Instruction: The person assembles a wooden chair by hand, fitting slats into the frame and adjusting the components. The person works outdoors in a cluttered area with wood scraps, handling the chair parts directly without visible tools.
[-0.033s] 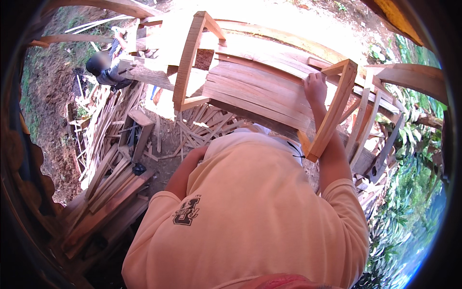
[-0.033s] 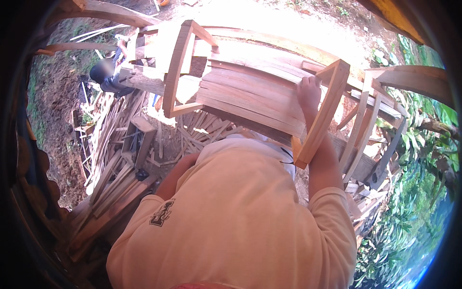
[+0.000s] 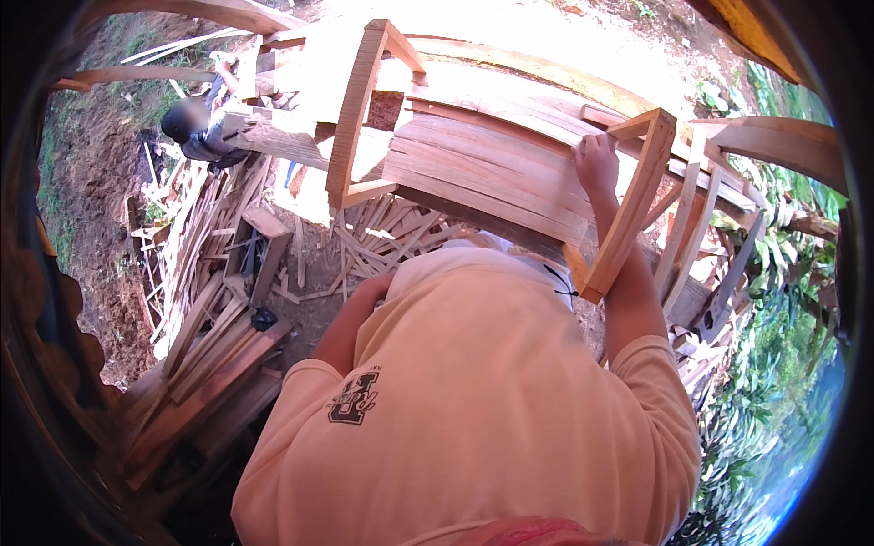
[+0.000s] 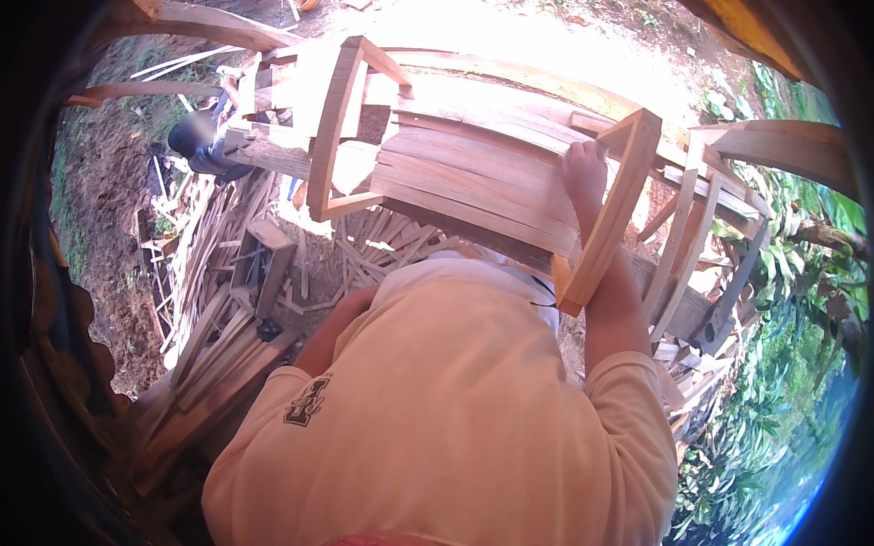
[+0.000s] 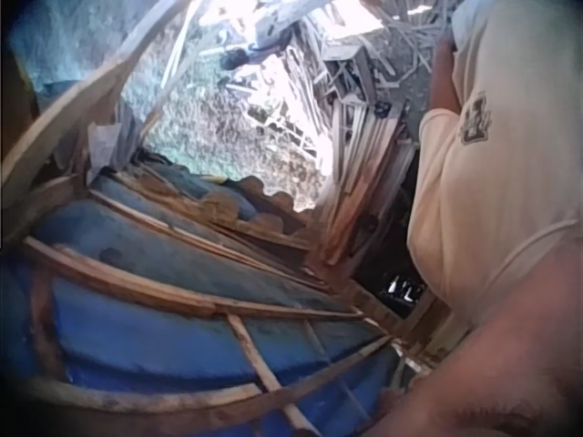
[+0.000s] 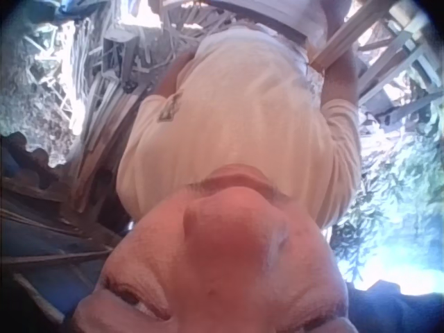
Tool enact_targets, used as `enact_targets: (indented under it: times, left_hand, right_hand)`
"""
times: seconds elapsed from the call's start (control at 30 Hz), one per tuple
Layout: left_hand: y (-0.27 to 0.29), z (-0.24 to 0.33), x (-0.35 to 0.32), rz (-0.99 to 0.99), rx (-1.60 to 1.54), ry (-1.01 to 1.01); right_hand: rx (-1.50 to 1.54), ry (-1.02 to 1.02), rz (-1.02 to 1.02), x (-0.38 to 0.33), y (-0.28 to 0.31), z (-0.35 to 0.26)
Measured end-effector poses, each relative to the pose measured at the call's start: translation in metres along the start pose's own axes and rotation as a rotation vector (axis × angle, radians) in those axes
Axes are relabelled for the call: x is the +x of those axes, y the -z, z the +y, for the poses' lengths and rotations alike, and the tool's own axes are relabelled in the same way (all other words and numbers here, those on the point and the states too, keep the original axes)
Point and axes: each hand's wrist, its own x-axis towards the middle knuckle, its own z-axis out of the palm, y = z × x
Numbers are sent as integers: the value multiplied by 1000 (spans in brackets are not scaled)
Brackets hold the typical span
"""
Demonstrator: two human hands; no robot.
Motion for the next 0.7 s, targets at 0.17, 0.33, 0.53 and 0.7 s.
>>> enact_targets:
  times: [0.17,0.33,0.53,0.7]
  left_hand:
    - [13,7,18,39,159,-177]
    - [28,77,30,301,255,-335]
    - [51,193,1,712,-76,-503]
    - [109,199,72,1235,-312,-585]
  right_hand:
    - [160,51,69,-21,11,18]
    - [416,-282,133,-87,6,33]
    - [916,-933,-87,-136,0,43]
    - [1077,-1119,-245,-131,-4,44]
